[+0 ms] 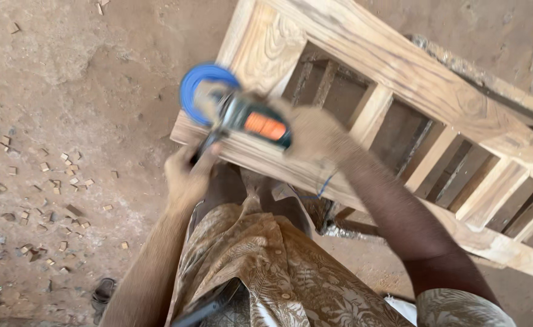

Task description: The person uses an angle grinder with a sanding disc to smooth the surface of a wooden frame structure. They systematically move the tool along the top and side rails of the frame, holding the wood steady with their left hand while operating the grinder with their right hand.

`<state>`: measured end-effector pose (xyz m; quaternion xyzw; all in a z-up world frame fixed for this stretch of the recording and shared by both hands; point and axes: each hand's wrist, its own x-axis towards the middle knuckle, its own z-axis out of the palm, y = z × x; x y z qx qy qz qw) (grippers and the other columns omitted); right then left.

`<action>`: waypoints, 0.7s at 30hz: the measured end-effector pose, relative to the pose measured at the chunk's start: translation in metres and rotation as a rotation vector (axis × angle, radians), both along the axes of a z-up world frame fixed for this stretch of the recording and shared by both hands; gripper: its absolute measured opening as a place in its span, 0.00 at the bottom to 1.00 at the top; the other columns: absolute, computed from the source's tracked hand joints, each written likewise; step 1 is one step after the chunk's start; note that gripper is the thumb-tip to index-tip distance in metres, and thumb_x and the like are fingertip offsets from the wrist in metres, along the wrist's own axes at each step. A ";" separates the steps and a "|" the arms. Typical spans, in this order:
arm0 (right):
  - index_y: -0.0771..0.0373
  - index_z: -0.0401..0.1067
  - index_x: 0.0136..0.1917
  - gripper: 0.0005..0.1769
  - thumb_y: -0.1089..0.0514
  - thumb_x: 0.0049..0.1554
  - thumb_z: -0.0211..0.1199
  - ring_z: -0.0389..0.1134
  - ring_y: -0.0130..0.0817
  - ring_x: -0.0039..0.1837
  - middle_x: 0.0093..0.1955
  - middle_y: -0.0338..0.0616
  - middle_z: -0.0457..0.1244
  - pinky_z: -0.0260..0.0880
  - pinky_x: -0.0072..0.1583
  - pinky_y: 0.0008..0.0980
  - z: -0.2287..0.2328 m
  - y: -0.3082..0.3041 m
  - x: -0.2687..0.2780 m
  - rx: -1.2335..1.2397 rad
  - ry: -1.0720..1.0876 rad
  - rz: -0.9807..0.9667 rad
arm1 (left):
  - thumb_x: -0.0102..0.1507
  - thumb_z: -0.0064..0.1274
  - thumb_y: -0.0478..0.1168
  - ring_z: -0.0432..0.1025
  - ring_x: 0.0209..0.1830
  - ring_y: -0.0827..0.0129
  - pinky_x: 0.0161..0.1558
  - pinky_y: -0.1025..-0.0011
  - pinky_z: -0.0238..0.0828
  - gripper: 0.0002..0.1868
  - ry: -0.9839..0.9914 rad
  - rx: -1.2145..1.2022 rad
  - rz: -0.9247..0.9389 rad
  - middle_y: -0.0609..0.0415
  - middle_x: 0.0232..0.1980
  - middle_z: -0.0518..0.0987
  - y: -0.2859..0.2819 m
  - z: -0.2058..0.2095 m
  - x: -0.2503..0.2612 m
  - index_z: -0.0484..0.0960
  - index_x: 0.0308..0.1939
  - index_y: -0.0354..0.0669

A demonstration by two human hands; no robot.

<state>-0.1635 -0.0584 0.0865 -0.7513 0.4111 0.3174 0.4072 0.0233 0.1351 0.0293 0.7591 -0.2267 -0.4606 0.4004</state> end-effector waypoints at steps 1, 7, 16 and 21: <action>0.43 0.51 0.78 0.56 0.65 0.40 0.69 0.76 0.46 0.53 0.50 0.49 0.70 0.81 0.58 0.44 -0.001 -0.018 -0.002 -0.024 0.014 -0.023 | 0.66 0.64 0.44 0.64 0.21 0.82 0.22 0.76 0.60 0.16 0.035 -0.030 -0.008 0.61 0.23 0.73 -0.023 0.000 0.001 0.85 0.38 0.30; 0.54 0.62 0.73 0.58 0.61 0.30 0.79 0.73 0.45 0.60 0.57 0.49 0.70 0.71 0.67 0.45 -0.034 -0.107 -0.039 -0.318 -0.296 -0.050 | 0.64 0.62 0.47 0.69 0.19 0.84 0.21 0.78 0.67 0.17 0.035 -0.191 -0.131 0.62 0.23 0.76 -0.135 -0.009 0.000 0.86 0.49 0.37; 0.63 0.62 0.73 0.60 0.54 0.30 0.84 0.71 0.55 0.61 0.60 0.61 0.68 0.72 0.64 0.48 -0.047 -0.169 -0.098 -0.565 -0.302 -0.064 | 0.62 0.65 0.61 0.74 0.22 0.78 0.24 0.73 0.72 0.27 -0.310 -0.373 -0.399 0.58 0.23 0.78 -0.246 -0.019 -0.020 0.85 0.30 0.38; 0.60 0.64 0.72 0.57 0.57 0.29 0.80 0.72 0.48 0.62 0.60 0.55 0.69 0.72 0.65 0.44 -0.046 -0.132 -0.089 -0.424 -0.269 -0.234 | 0.66 0.58 0.58 0.67 0.20 0.75 0.22 0.69 0.65 0.21 -0.150 -0.104 -0.439 0.59 0.23 0.75 -0.215 -0.018 -0.017 0.86 0.39 0.43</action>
